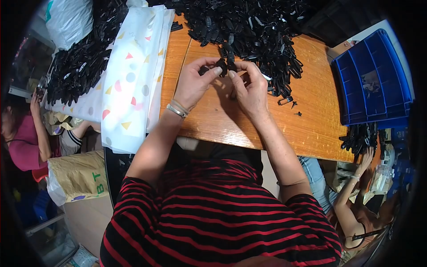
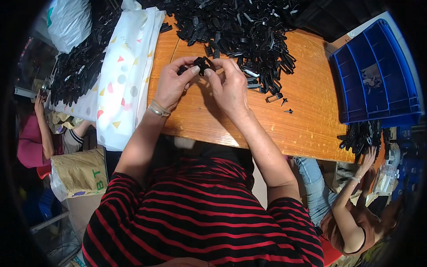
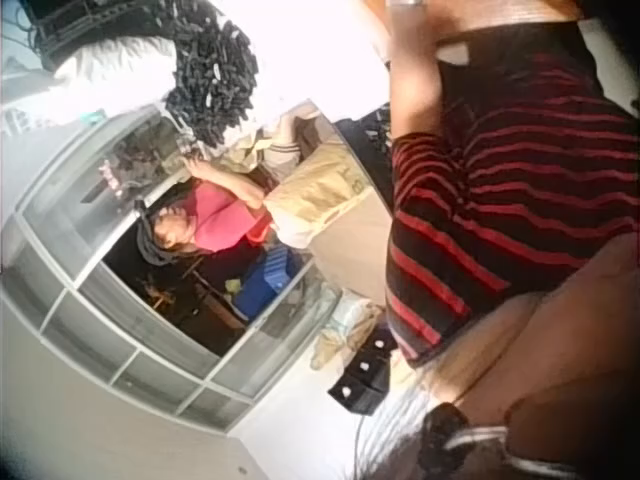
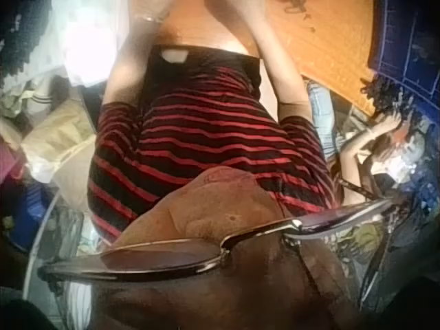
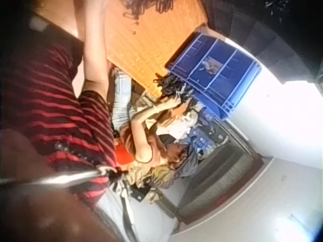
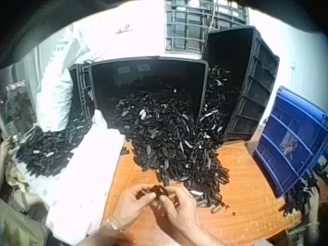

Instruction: Assembling small black plastic components at a workbench.

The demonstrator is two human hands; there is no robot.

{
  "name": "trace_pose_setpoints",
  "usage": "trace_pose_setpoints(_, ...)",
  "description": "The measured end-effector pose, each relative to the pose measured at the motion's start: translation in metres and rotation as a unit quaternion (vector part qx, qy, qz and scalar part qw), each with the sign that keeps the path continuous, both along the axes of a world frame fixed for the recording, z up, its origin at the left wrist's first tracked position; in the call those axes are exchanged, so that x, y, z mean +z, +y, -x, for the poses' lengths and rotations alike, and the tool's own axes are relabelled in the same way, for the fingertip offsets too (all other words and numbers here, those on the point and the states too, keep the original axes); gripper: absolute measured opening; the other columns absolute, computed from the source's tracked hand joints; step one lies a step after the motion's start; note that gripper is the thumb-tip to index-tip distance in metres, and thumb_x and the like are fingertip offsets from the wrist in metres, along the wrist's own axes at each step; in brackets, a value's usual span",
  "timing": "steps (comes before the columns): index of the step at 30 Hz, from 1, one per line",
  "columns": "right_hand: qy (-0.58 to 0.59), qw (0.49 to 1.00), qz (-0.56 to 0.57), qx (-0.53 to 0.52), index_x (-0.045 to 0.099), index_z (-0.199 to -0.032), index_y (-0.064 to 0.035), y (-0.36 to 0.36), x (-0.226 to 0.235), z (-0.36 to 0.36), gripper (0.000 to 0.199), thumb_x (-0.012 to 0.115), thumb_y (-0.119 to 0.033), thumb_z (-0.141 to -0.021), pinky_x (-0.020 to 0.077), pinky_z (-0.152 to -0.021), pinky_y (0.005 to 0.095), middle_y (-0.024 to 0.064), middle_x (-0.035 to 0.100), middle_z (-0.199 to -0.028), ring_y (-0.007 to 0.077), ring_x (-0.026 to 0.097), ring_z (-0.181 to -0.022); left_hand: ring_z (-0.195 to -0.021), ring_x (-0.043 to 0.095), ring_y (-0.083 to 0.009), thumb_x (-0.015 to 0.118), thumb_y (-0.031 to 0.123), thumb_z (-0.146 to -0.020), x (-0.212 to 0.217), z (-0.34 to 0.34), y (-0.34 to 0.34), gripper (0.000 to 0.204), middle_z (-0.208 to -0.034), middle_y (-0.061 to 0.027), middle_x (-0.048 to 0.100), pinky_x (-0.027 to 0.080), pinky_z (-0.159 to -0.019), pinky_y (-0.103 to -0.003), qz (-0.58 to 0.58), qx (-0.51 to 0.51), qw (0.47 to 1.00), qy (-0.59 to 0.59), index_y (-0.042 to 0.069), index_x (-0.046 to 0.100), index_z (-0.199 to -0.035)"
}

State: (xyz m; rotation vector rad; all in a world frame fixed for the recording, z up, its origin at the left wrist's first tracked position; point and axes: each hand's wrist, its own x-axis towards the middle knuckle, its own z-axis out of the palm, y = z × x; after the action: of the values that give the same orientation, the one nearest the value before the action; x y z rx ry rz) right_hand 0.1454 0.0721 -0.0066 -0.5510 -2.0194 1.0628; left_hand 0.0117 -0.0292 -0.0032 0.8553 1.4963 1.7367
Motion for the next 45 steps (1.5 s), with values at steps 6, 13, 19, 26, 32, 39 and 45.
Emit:
trace_pose_setpoints(6, -0.017, 0.997, -0.069, 0.014, 0.063, -0.102, 0.0016, -0.003, 0.004, 0.000, 0.018, 0.068, -0.003, -0.086, 0.0469, -0.054, 0.0230, 0.0066, 0.061, -0.087, 0.0091, 0.060, -0.065, -0.085, 0.059, -0.0063, 0.066, 0.007, -0.089, -0.002, -0.004, -0.003, 0.025, -0.098, -0.0025, 0.067, 0.049, -0.077, -0.021, -0.012, 0.017, 0.998, 0.052, -0.002, 0.065, -0.113)
trace_pose_setpoints(13, -0.021, 0.989, -0.149, -0.006, 0.064, -0.099, -0.0018, -0.012, 0.001, -0.001, 0.020, 0.073, -0.006, -0.081, 0.0474, -0.054, 0.0259, 0.0083, 0.061, -0.085, 0.0152, 0.060, -0.063, -0.083, 0.060, -0.0070, 0.065, 0.009, -0.091, -0.006, -0.021, -0.008, 0.026, -0.096, -0.0027, 0.067, 0.050, -0.075, -0.023, -0.076, 0.042, 0.992, 0.086, -0.002, 0.064, -0.115)
trace_pose_setpoints(19, -0.007, 0.993, -0.106, -0.051, 0.054, -0.111, -0.0008, -0.032, -0.014, -0.003, 0.041, 0.077, -0.014, -0.080, 0.0492, -0.058, 0.0290, 0.0086, 0.057, -0.082, 0.0168, 0.061, -0.069, -0.070, 0.054, -0.0016, 0.053, 0.019, -0.099, -0.008, -0.025, -0.020, 0.021, -0.089, 0.0010, 0.065, 0.041, -0.056, -0.016, -0.045, -0.023, 0.998, -0.042, 0.002, 0.062, -0.108)
trace_pose_setpoints(26, 0.038, 0.986, 0.140, 0.082, 0.052, -0.113, -0.0006, -0.051, -0.022, -0.001, 0.037, 0.071, -0.017, -0.086, 0.0520, -0.064, 0.0313, 0.0114, 0.063, -0.086, 0.0203, 0.066, -0.074, -0.061, 0.046, 0.0014, 0.049, 0.028, -0.101, 0.004, -0.024, -0.025, 0.024, -0.079, 0.0051, 0.061, 0.031, -0.050, -0.014, -0.043, -0.101, 0.988, -0.109, 0.008, 0.061, -0.098)
trace_pose_setpoints(32, -0.060, 0.977, 0.114, 0.169, 0.053, -0.116, -0.0007, -0.020, -0.021, -0.015, 0.033, 0.069, -0.012, -0.089, 0.0495, -0.064, 0.0253, 0.0027, 0.059, -0.088, 0.0074, 0.058, -0.072, -0.057, 0.047, -0.0016, 0.051, 0.033, -0.099, -0.008, -0.009, -0.014, 0.030, -0.072, 0.0044, 0.060, 0.031, -0.049, -0.016, 0.013, -0.117, 0.990, -0.079, 0.009, 0.064, -0.088)
trace_pose_setpoints(39, -0.204, 0.951, -0.223, 0.061, 0.068, -0.094, -0.0043, 0.033, 0.001, -0.033, 0.019, 0.068, 0.001, -0.076, 0.0521, -0.063, 0.0333, 0.0092, 0.061, -0.091, 0.0247, 0.065, -0.074, -0.060, 0.059, -0.0135, 0.065, 0.019, -0.089, -0.003, 0.044, 0.040, 0.013, -0.074, -0.0007, 0.061, 0.046, -0.054, -0.026, 0.102, -0.038, 0.982, 0.157, 0.008, 0.062, -0.096)
trace_pose_setpoints(45, -0.216, 0.925, -0.291, 0.113, 0.069, -0.092, -0.0091, 0.030, -0.005, -0.031, 0.020, 0.067, -0.002, -0.073, 0.0537, -0.067, 0.0371, 0.0091, 0.060, -0.096, 0.0291, 0.064, -0.078, -0.079, 0.062, -0.0276, 0.064, 0.009, -0.082, -0.029, 0.057, 0.073, 0.023, -0.089, -0.0070, 0.058, 0.051, -0.063, -0.039, 0.061, 0.025, 0.743, 0.666, 0.017, 0.064, -0.104)
